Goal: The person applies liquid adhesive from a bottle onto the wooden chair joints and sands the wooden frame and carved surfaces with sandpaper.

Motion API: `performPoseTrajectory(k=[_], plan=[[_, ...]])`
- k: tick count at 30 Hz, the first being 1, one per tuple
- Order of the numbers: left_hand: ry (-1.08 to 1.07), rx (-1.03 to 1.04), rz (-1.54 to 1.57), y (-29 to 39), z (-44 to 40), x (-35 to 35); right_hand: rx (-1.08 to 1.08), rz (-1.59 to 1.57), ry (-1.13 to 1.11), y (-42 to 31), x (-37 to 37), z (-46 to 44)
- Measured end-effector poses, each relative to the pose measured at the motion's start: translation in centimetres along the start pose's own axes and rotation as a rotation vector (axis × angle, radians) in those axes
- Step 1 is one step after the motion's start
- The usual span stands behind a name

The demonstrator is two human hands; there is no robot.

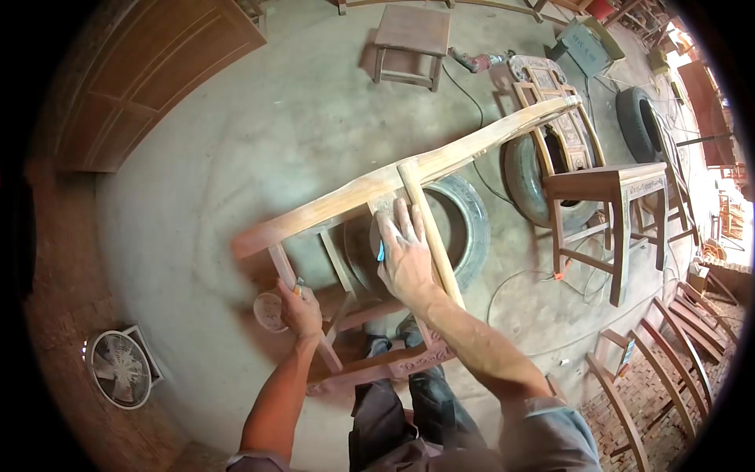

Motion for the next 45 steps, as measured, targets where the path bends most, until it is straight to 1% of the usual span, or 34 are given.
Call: performPoseTrajectory(k=[2,4,5,8,11,12,13,16,17,20,21,22,24,27,29,31,34,35,38,39,42,44,45], plan=[[-0.044,-0.041,-0.015,0.5,-0.2,-0.5,0.043,0.043,0.015,0.2,0.1,0.7],[0.023,0.017,0.023,0.5,-0.2,-0.3,0.061,0.134,0.037,0.0,-0.1,2.6],[0.056,0.042,0.038,0.3,0.0,-0.3,0.055,0.114,0.017,0.4,0.3,2.6],[-0.081,-0.054,-0.034,0.5,-0.2,-0.4,0.037,-0.055,0.068,0.3,0.6,-1.1],[-0.008,0.004,0.044,0.3,0.0,-0.4,0.082,0.018,0.024,0.2,0.3,1.2],[-0.022,-0.008,0.035,0.5,-0.2,-0.5,0.111,0.049,0.006,0.1,0.1,2.5],[-0.034,-0.023,0.026,0.6,-0.2,-0.5,0.071,0.085,-0.017,-0.1,0.2,3.0],[-0.041,-0.025,0.009,0.4,-0.2,-0.3,0.018,-0.008,0.077,-0.4,-0.2,0.0],[-0.039,-0.021,0.005,0.2,-0.1,-0.2,0.033,-0.031,0.096,-0.1,0.1,-1.5],[-0.021,-0.012,0.055,0.2,0.0,-0.3,0.032,-0.006,0.132,0.3,0.2,0.4],[-0.013,-0.008,0.042,0.3,-0.2,0.1,0.046,0.040,0.049,0.2,0.1,4.7],[-0.005,-0.008,0.018,-0.1,-0.1,0.2,0.056,0.022,0.010,0.6,0.5,6.6],[0.011,-0.005,0.005,-0.4,-0.1,0.3,0.107,-0.022,0.028,-0.1,-0.9,5.7],[0.022,0.002,0.015,-0.6,-0.1,0.3,0.111,-0.008,0.032,-0.1,-0.8,4.5],[0.022,0.016,0.002,-0.6,-0.2,0.5,0.133,0.028,0.032,0.0,-0.9,7.0],[0.021,0.013,-0.013,-0.5,-0.3,0.5,0.159,0.068,0.046,0.1,-0.9,7.7],[0.032,0.032,-0.024,-0.8,-0.2,0.7,0.133,-0.034,0.008,0.0,-0.6,4.6],[0.042,0.040,-0.022,-1.0,-0.3,0.8,0.135,-0.029,0.026,-0.2,-0.6,4.7],[0.044,0.049,-0.004,-0.8,-0.3,0.7,0.198,0.060,0.007,0.3,-0.3,8.3],[0.036,0.043,0.001,-0.7,-0.3,0.8,0.180,0.042,0.023,-0.2,-0.9,8.0],[-0.005,0.019,-0.004,-0.7,-0.3,0.6,0.259,0.032,0.105,-0.1,-0.6,5.5],[-0.053,0.002,-0.018,-0.4,-0.4,0.5,0.232,0.033,0.086,-0.6,-0.2,6.1],[-0.040,0.005,-0.017,-0.7,-0.3,0.6,0.234,0.061,0.071,-0.9,-0.4,7.0]])
Point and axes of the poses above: each hand's wrist, its own z-axis away from the middle knuckle, its own x-axis out of the palm, y = z × x, the point moved 9 cm from there along -z, towards the middle knuckle, and after that the axes turned 11 degrees about y, right-handed, at the moved point
